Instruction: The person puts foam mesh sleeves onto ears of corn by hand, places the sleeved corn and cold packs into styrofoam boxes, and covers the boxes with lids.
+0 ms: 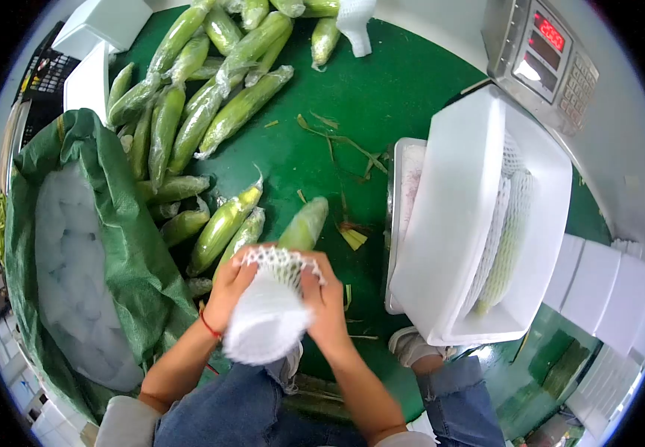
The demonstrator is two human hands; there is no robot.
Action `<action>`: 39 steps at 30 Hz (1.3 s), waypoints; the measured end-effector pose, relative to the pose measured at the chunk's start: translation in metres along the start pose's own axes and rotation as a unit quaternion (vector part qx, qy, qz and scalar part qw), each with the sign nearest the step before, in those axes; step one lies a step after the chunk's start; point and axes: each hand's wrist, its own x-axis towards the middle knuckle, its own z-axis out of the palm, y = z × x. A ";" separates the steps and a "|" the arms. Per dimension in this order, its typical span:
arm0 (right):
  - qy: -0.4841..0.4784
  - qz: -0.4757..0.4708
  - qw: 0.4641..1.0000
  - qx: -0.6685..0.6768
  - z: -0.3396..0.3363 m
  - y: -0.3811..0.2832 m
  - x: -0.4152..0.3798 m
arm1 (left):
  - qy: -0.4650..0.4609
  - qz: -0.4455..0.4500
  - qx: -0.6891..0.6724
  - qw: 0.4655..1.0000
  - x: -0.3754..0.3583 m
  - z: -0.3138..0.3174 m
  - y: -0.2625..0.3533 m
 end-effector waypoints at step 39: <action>-0.255 0.410 0.703 0.523 -0.090 -0.077 -0.077 | -0.205 0.363 0.198 0.887 0.022 0.053 0.060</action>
